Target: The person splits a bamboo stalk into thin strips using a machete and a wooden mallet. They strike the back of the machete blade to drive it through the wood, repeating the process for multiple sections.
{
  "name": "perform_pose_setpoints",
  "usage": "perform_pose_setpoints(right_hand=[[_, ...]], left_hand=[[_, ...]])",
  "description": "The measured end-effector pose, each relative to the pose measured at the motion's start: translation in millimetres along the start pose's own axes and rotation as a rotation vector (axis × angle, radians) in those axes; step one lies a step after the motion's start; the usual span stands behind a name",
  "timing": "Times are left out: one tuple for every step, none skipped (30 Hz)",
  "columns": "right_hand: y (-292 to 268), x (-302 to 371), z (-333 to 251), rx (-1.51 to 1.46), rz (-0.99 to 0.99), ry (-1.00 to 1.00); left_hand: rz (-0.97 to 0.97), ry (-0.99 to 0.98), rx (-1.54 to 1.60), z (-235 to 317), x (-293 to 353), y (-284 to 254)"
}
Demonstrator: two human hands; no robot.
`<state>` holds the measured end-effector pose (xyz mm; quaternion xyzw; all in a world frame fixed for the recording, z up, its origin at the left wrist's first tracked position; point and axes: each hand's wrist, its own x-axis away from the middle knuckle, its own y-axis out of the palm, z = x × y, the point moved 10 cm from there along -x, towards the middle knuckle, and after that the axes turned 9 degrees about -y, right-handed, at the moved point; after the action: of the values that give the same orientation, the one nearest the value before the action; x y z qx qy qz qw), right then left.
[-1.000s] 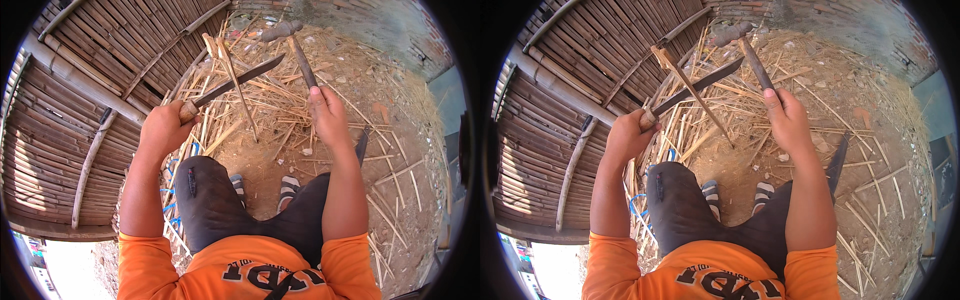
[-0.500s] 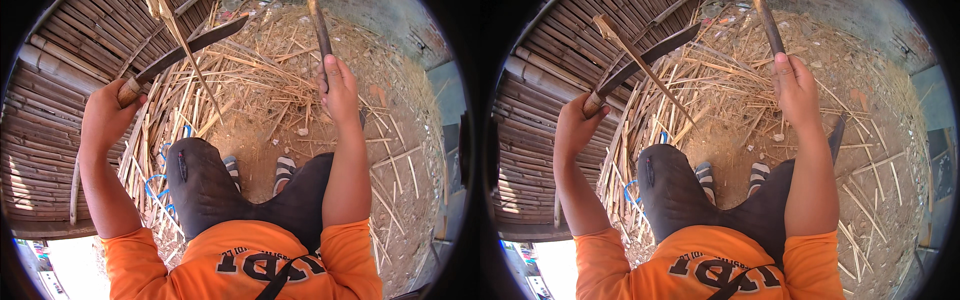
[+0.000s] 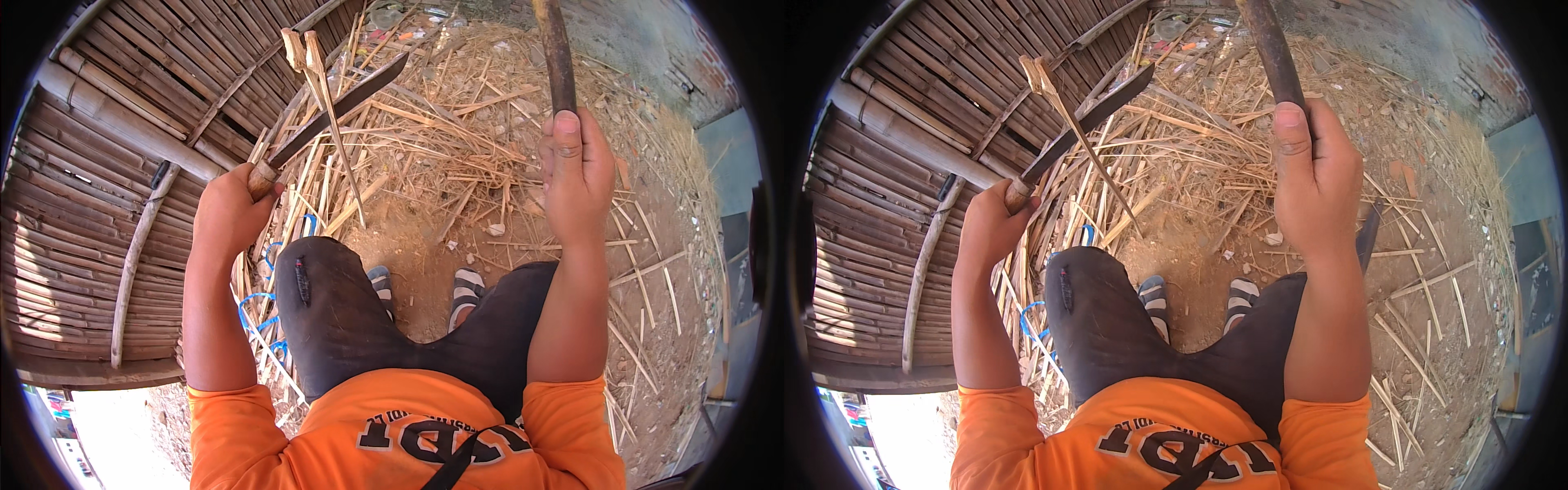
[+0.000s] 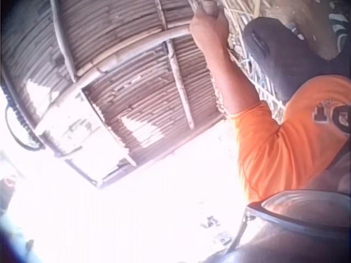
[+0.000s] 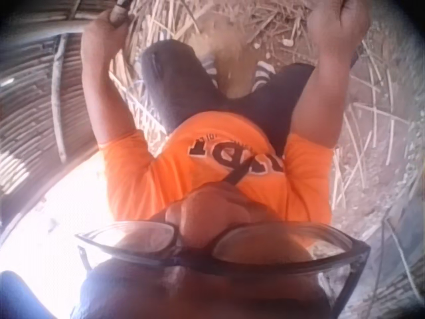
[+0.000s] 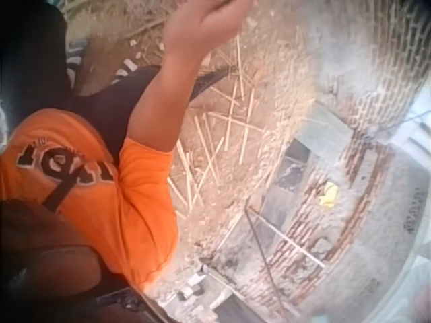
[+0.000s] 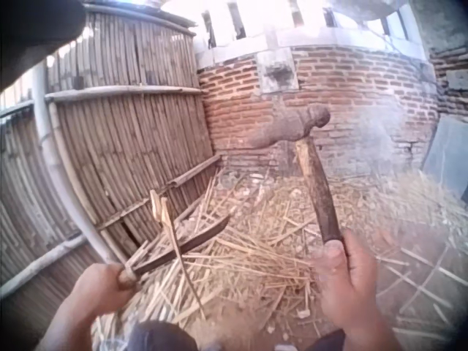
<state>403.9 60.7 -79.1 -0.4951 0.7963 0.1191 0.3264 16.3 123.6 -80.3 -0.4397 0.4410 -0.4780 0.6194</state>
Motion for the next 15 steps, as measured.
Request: perform_pose_setpoints(right_hand=[[-0.1, 0.3, -9.6, -0.030, 0.037, -0.032], [1.1, 0.2, -15.3, -0.009, 0.039, -0.072], [3.1, 0.7, -19.2, 0.013, 0.040, -0.112], [6.0, 1.5, -22.6, 0.034, 0.041, -0.152], [16.4, 1.5, -22.9, 0.107, -0.012, -0.166], [31.5, 1.7, -20.4, 0.226, -0.122, -0.135], [45.6, 2.9, -17.4, 0.346, -0.232, -0.102], [56.9, 4.9, -11.4, 0.468, -0.340, -0.069], [67.1, 7.2, 2.6, 0.559, -0.418, -0.072], [63.1, 6.0, 4.9, 0.521, -0.388, -0.027], [63.1, 5.7, 3.5, 0.478, -0.363, 0.017], [62.8, 5.7, 2.5, 0.433, -0.339, 0.062], [57.7, 2.3, -5.2, 0.387, -0.277, 0.011], [54.6, 1.7, -12.5, 0.348, -0.233, -0.020], [51.0, 0.5, -21.1, 0.308, -0.188, -0.051]], left_hand=[[-0.022, -0.026, -0.011, -2.3, 0.5, -1.7], [-0.021, -0.020, -0.006, -0.4, 0.7, -2.5], [-0.021, -0.015, -0.002, 0.7, 1.2, -3.3], [-0.020, -0.011, 0.003, 1.4, 1.8, -4.0], [-0.016, -0.008, -0.010, 1.5, 2.2, -5.7], [-0.012, -0.005, -0.023, 1.2, 2.4, -6.5], [-0.008, -0.003, -0.036, 1.3, 2.8, -8.1], [-0.007, -0.003, -0.061, 2.2, 3.6, -11.0], [-0.007, -0.003, -0.086, 3.4, 4.7, -14.4], [-0.007, -0.003, -0.111, 4.1, 4.9, -17.4], [-0.022, -0.023, -0.110, -0.7, 4.7, -18.9], [-0.013, -0.016, -0.123, -3.4, 3.6, -20.6], [-0.004, -0.008, -0.136, -6.6, 2.0, -21.3], [-0.005, 0.001, -0.146, -8.2, 1.3, -18.0], [-0.008, 0.004, -0.136, -6.1, 3.3, -18.5]])
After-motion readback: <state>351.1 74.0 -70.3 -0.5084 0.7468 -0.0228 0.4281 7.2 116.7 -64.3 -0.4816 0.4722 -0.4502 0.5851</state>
